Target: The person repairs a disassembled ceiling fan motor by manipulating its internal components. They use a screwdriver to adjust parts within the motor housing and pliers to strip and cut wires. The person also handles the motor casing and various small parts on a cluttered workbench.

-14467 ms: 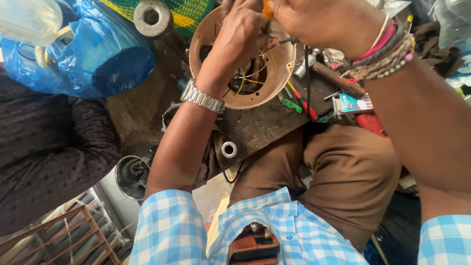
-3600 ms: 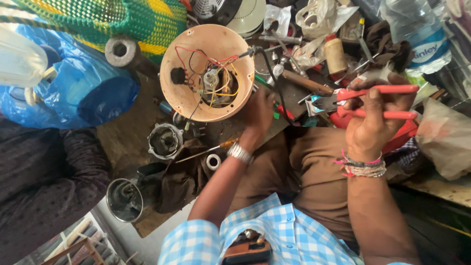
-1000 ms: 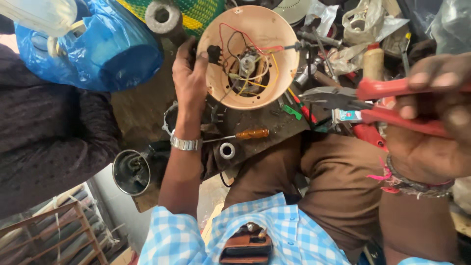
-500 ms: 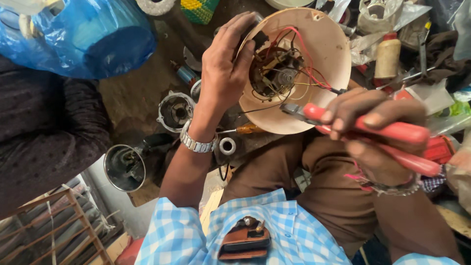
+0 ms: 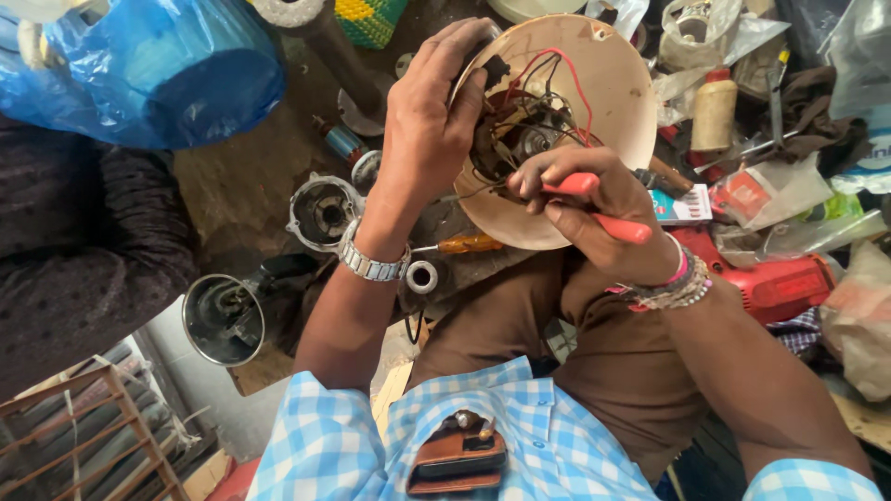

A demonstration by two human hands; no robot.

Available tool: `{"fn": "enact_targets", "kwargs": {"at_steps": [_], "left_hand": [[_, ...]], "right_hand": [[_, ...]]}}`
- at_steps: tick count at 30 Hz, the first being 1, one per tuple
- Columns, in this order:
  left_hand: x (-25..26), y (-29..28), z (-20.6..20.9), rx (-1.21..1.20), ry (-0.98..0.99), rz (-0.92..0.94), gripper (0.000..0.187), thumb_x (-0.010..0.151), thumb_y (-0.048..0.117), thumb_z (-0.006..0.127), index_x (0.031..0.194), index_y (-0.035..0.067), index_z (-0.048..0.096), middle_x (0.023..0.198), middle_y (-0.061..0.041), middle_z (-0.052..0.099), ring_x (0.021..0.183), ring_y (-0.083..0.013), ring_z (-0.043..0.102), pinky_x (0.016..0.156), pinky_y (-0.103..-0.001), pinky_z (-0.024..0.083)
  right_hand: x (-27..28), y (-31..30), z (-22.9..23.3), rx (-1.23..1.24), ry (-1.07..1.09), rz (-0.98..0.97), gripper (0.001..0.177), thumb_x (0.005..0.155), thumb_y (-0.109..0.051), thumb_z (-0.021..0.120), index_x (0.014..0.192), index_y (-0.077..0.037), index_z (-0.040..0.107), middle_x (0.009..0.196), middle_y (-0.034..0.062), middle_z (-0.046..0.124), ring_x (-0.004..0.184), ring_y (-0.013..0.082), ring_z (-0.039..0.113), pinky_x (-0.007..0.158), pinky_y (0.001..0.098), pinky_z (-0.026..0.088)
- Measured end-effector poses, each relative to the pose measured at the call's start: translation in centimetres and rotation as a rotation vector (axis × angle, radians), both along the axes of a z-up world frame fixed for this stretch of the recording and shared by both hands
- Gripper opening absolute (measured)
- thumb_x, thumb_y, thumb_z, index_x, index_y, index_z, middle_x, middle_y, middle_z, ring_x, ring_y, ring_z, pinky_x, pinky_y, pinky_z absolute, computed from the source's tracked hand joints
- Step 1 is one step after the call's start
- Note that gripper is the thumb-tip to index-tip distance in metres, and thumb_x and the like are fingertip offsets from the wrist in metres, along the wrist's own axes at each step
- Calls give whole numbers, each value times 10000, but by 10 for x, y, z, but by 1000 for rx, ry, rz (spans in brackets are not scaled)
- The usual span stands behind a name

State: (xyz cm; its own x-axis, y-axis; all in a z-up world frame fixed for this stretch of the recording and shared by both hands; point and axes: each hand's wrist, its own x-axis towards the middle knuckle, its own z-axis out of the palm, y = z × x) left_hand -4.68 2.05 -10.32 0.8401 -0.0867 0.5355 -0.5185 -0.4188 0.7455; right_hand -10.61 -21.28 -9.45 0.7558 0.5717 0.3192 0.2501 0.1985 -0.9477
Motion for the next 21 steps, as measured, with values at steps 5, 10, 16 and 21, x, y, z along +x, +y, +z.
{"fn": "enact_targets", "kwargs": {"at_steps": [5, 10, 16, 21], "left_hand": [[2, -1, 0, 2, 5, 13, 329, 1051, 32, 657, 1376, 49, 607, 1381, -149, 662, 1295, -337, 672, 1106, -371, 551], [2, -2, -1, 3, 9, 11, 331, 1047, 32, 659, 1373, 51, 608, 1384, -150, 657, 1295, -342, 667, 1099, -374, 552], [3, -2, -2, 11, 0, 14, 339, 1046, 27, 658, 1379, 50, 603, 1386, -152, 651, 1297, -346, 664, 1100, -373, 551], [3, -3, -2, -4, 14, 12, 336, 1048, 29, 656, 1379, 48, 605, 1384, -152, 654, 1287, -342, 671, 1093, -370, 555]], "right_hand": [[0, 2, -6, -1, 39, -23, 355, 1067, 120, 505, 1326, -108, 421, 1298, 133, 570, 1230, 211, 596, 1031, 337, 533], [-1, 0, -8, -19, 66, -42, 355, 1065, 112, 508, 1321, -117, 417, 1304, 131, 578, 1221, 208, 605, 1051, 346, 539], [0, -1, -7, -6, 56, -32, 335, 1073, 97, 505, 1317, -119, 425, 1295, 126, 582, 1240, 214, 614, 1040, 342, 554], [-1, -1, -8, -4, 70, -22, 320, 1082, 87, 503, 1321, -115, 433, 1301, 129, 584, 1240, 214, 614, 1047, 338, 545]]}}
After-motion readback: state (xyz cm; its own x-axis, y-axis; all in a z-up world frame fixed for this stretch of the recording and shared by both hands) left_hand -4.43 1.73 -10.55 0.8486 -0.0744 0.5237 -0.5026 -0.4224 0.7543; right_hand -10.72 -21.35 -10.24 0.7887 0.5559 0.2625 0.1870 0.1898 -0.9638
